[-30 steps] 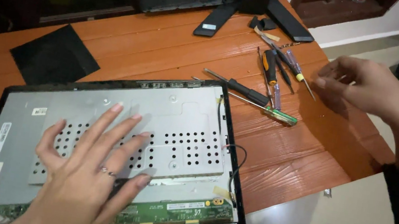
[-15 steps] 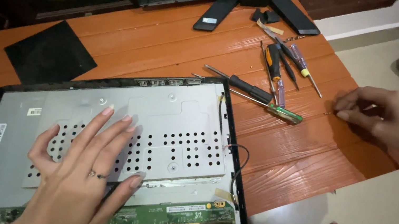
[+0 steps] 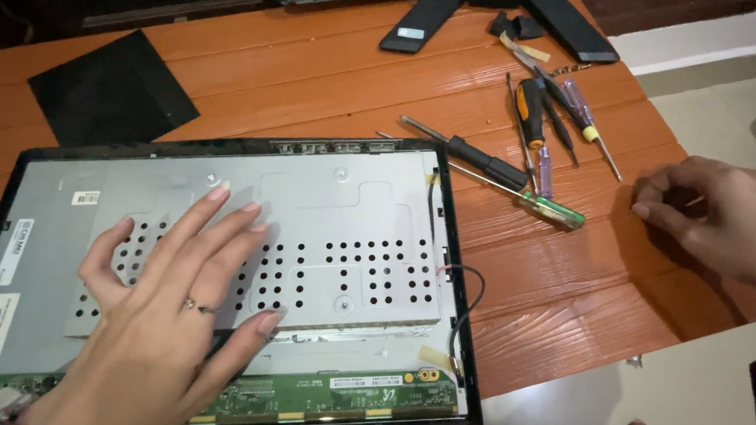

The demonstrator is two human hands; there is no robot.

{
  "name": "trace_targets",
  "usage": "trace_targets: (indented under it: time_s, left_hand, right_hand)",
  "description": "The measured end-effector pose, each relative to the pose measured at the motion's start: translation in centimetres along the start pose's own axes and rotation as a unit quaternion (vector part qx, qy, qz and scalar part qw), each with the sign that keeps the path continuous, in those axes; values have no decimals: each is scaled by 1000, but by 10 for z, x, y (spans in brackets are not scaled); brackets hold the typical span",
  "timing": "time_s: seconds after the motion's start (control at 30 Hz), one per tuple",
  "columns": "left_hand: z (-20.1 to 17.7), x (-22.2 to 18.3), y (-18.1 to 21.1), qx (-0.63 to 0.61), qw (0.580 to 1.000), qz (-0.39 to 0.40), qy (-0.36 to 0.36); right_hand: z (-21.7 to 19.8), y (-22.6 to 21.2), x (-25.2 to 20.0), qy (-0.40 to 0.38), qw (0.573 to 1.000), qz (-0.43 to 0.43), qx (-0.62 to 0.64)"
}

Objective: Performing the final disassembly steps of a computer monitor, including removing screws and lifting the internal metal shielding.

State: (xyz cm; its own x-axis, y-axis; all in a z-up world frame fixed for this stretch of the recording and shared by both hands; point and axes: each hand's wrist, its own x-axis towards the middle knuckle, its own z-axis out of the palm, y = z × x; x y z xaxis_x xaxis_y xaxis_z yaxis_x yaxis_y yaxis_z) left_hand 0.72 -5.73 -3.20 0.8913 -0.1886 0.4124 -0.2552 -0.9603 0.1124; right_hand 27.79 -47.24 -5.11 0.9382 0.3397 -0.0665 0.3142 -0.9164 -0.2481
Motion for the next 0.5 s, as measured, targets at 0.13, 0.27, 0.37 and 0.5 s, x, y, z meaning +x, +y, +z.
trace_targets:
  time_s: [0.13, 0.27, 0.37, 0.5]
  left_hand:
    - [1, -1, 0, 16, 1000, 8, 6]
    - [3, 0, 1, 37, 999, 0, 3]
    - [3, -1, 2, 30, 999, -12, -2]
    - [3, -1, -2, -7, 1000, -14, -24]
  right_hand:
    - [13, 19, 7, 8, 997, -75, -14]
    - [15, 29, 11, 1, 993, -115, -5]
    - [-14, -7, -12, -56, 944, 73, 316]
    - [-14, 30, -5, -4, 930, -16, 367]
